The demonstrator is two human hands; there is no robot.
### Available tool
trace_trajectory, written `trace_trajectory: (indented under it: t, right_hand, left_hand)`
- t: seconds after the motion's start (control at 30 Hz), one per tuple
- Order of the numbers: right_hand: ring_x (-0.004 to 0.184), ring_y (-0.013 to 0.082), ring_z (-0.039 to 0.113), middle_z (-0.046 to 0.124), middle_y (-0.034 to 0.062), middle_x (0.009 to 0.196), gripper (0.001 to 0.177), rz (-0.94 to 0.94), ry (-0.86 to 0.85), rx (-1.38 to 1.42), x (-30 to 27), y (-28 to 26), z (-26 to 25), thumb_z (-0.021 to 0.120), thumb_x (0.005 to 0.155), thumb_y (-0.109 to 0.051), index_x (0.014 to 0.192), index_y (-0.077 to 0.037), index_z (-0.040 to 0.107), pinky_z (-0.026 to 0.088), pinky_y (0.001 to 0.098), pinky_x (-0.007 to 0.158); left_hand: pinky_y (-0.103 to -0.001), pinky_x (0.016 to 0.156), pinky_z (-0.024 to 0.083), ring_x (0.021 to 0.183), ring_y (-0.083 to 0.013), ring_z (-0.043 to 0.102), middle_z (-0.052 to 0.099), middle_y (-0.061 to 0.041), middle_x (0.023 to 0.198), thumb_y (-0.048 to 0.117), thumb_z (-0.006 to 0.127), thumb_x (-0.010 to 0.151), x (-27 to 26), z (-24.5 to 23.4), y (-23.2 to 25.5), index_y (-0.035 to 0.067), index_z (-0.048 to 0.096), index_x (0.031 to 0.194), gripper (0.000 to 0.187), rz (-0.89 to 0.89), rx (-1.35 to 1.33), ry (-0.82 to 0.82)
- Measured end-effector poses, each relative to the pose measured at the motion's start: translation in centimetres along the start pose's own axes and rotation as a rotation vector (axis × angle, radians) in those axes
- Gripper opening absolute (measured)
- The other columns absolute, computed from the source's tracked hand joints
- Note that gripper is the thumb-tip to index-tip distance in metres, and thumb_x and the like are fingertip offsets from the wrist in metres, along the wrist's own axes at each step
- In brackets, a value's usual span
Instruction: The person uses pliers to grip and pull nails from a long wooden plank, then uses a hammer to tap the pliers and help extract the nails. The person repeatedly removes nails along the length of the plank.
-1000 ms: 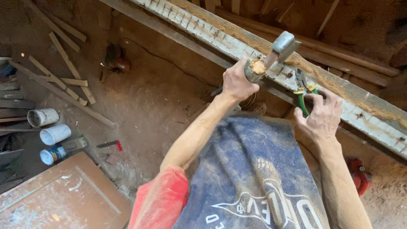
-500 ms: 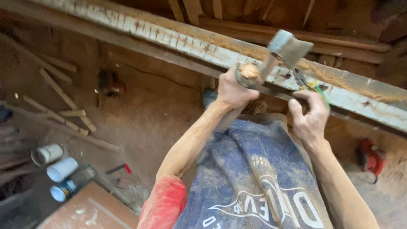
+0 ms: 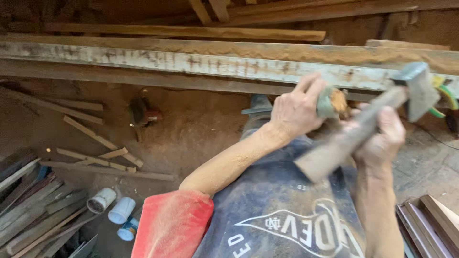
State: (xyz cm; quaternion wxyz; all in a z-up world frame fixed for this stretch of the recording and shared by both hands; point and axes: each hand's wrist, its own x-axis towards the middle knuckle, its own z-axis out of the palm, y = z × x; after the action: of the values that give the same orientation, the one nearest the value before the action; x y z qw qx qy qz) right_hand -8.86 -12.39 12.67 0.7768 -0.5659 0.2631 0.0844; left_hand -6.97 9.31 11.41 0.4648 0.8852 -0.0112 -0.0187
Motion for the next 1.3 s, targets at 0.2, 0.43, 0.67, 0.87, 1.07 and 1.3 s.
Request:
trace_trajectory:
  t: [0.2, 0.43, 0.67, 0.87, 1.07, 1.3]
  right_hand:
    - [0.096, 0.0222, 0.067, 0.06, 0.0111, 0.106, 0.023, 0.017, 0.026, -0.145, -0.8, -0.4, -2.2, 0.06, 0.11, -0.022, 0.121, -0.002, 0.057, 0.063, 0.0401, 0.078]
    - [0.098, 0.0204, 0.068, 0.06, 0.0092, 0.105, 0.02, 0.036, -0.019, -0.221, -0.3, 0.8, 0.7, 0.059, 0.107, -0.02, 0.117, -0.003, 0.055, 0.063, 0.0422, 0.083]
    - [0.091, 0.0197, 0.067, 0.063, 0.0114, 0.105, 0.024, 0.048, -0.122, -0.28, 0.3, 1.3, 7.3, 0.057, 0.106, -0.016, 0.123, 0.001, 0.056, 0.062, 0.0411, 0.078]
    - [0.09, 0.0201, 0.066, 0.064, 0.0116, 0.101, 0.023, 0.068, -0.162, -0.329, -0.3, 1.8, 11.4, 0.059, 0.105, -0.014, 0.118, 0.005, 0.056, 0.061, 0.0392, 0.076]
    - [0.082, 0.0199, 0.066, 0.065, 0.011, 0.102, 0.024, 0.111, -0.184, -0.4, -0.2, 2.7, 13.2, 0.063, 0.107, -0.019, 0.112, 0.003, 0.057, 0.061, 0.0377, 0.073]
    - [0.082, 0.0188, 0.066, 0.065, 0.0097, 0.102, 0.025, 0.155, -0.181, -0.437, -0.5, 3.8, 13.1, 0.065, 0.107, -0.022, 0.117, 0.0, 0.058, 0.061, 0.0369, 0.073]
  left_hand:
    - [-0.048, 0.057, 0.06, 0.074, -0.0417, 0.073, 0.006, -0.029, 0.167, 0.009, 0.081, 0.062, -1.1, -1.9, -8.9, 0.015, 0.032, 0.155, 0.105, -0.189, 0.307, -0.231]
    - [-0.038, 0.053, 0.058, 0.067, -0.0303, 0.073, 0.003, -0.028, 0.171, -0.003, 0.071, 0.068, -4.4, -3.3, -14.2, 0.004, 0.016, 0.163, 0.11, -0.254, 0.358, -0.099]
    - [-0.034, 0.054, 0.056, 0.066, -0.025, 0.069, 0.0, -0.018, 0.173, 0.001, 0.069, 0.068, -5.4, -5.9, -17.7, 0.003, 0.014, 0.165, 0.111, -0.235, 0.511, -0.015]
    - [-0.033, 0.054, 0.057, 0.065, -0.0235, 0.068, 0.001, -0.019, 0.173, -0.001, 0.066, 0.071, -5.8, -6.4, -17.8, 0.001, 0.017, 0.164, 0.105, -0.208, 0.532, 0.026]
    - [-0.036, 0.055, 0.059, 0.061, -0.0247, 0.07, 0.005, -0.022, 0.171, 0.0, 0.063, 0.077, -6.2, -6.8, -17.6, 0.0, 0.025, 0.162, 0.092, -0.207, 0.517, 0.017]
    - [-0.037, 0.056, 0.06, 0.065, -0.0271, 0.073, 0.01, -0.023, 0.171, -0.001, 0.061, 0.081, -6.1, -7.2, -17.3, -0.001, 0.034, 0.158, 0.081, -0.18, 0.475, 0.08]
